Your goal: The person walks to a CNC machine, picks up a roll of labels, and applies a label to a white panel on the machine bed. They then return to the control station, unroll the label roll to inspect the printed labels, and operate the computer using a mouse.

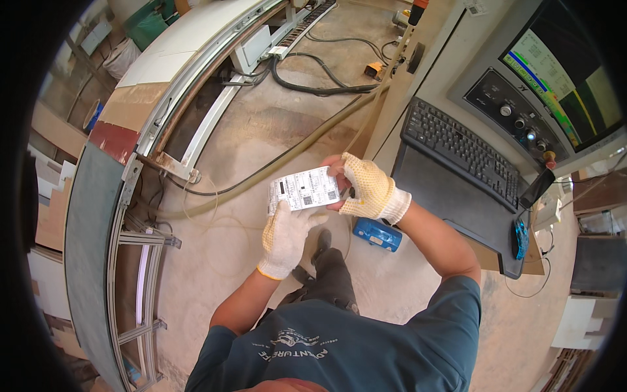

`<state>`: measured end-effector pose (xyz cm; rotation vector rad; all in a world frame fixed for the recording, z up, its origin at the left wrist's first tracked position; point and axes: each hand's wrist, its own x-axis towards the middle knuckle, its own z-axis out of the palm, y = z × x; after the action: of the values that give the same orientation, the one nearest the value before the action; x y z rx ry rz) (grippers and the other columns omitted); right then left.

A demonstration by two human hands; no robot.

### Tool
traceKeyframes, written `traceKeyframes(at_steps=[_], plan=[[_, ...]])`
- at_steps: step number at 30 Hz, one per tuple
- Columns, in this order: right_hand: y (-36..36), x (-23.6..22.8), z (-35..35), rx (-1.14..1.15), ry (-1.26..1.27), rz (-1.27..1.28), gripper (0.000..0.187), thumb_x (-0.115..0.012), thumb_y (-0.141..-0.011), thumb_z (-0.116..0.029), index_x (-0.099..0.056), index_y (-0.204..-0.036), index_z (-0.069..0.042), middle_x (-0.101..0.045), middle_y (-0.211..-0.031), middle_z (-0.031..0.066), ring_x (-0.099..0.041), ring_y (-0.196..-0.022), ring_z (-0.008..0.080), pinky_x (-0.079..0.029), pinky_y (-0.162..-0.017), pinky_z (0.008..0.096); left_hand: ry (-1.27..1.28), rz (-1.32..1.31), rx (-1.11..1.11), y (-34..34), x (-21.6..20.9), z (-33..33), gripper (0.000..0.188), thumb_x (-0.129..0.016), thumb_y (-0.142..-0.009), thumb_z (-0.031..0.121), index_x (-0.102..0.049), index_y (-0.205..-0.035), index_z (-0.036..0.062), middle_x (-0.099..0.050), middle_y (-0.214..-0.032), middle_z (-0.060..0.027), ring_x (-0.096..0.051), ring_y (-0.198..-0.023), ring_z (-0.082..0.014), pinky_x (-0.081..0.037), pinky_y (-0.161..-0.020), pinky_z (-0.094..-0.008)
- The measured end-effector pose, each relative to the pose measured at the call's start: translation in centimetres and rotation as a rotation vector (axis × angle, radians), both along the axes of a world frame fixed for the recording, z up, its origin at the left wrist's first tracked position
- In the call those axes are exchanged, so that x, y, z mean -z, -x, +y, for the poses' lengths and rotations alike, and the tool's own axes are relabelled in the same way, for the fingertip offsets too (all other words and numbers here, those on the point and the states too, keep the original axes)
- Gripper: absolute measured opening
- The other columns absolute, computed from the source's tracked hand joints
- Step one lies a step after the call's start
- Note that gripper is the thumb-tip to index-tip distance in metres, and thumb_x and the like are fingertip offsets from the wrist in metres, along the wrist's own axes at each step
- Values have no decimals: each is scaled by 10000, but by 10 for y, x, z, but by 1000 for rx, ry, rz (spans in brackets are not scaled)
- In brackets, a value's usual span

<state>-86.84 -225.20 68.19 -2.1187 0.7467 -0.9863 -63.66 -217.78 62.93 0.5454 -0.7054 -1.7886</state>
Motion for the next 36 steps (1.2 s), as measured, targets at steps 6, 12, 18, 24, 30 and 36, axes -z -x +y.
traceKeyframes(at_steps=[6,12,18,24,30,36], plan=[[1,-8,-5,51,52,199,653,-932,-783,-320,-647,-1311,-63,-670,-1065,133,-701,-783,275,-585,-708,377,-111,81,170,10,17,-3,608,-444,-1157,468,-421,-1595,47,-576,-1525,-156,-576,-1399,-354,-512,-1077,-524],[0,-14,-1,127,164,429,542,-797,-837,-413,-679,-1292,-142,-652,-1095,139,-700,-986,375,-555,-846,505,-139,-270,92,46,-11,-12,469,-536,-1136,421,-533,-1462,83,-657,-1361,-108,-693,-1183,-267,-600,-935,-421],[9,-32,63,367,289,482,644,-829,-809,-405,-643,-1321,-61,-691,-1150,173,-695,-1063,395,-563,-900,516,110,-537,-104,67,-49,2,442,-686,-1052,266,-562,-1435,82,-677,-1234,-39,-695,-1040,-141,-626,-796,-335],[97,-41,158,473,235,473,764,-837,-844,-408,-565,-1449,-27,-706,-1168,169,-691,-1099,383,-572,-904,495,297,-1057,-235,117,-66,15,480,-776,-972,223,-618,-1378,22,-697,-1280,-110,-691,-1119,-189,-587,-883,-352],[246,-36,273,955,322,55,315,-803,-800,-57,-715,-1098,-7,-718,-949,167,-700,-815,360,-559,-705,445,752,-1571,-257,133,-108,-2,469,-782,-856,235,-680,-1260,19,-711,-1090,-170,-695,-1054,-335,-547,-956,-444],[359,-5,298,1413,361,323,391,-819,-856,-193,-696,-1193,-37,-701,-1209,184,-660,-1128,403,-546,-946,479,979,-1869,199,214,-124,-25,276,-690,-869,194,-709,-1137,130,-704,-1173,-197,-689,-1102,-424,-547,-969,-516]])
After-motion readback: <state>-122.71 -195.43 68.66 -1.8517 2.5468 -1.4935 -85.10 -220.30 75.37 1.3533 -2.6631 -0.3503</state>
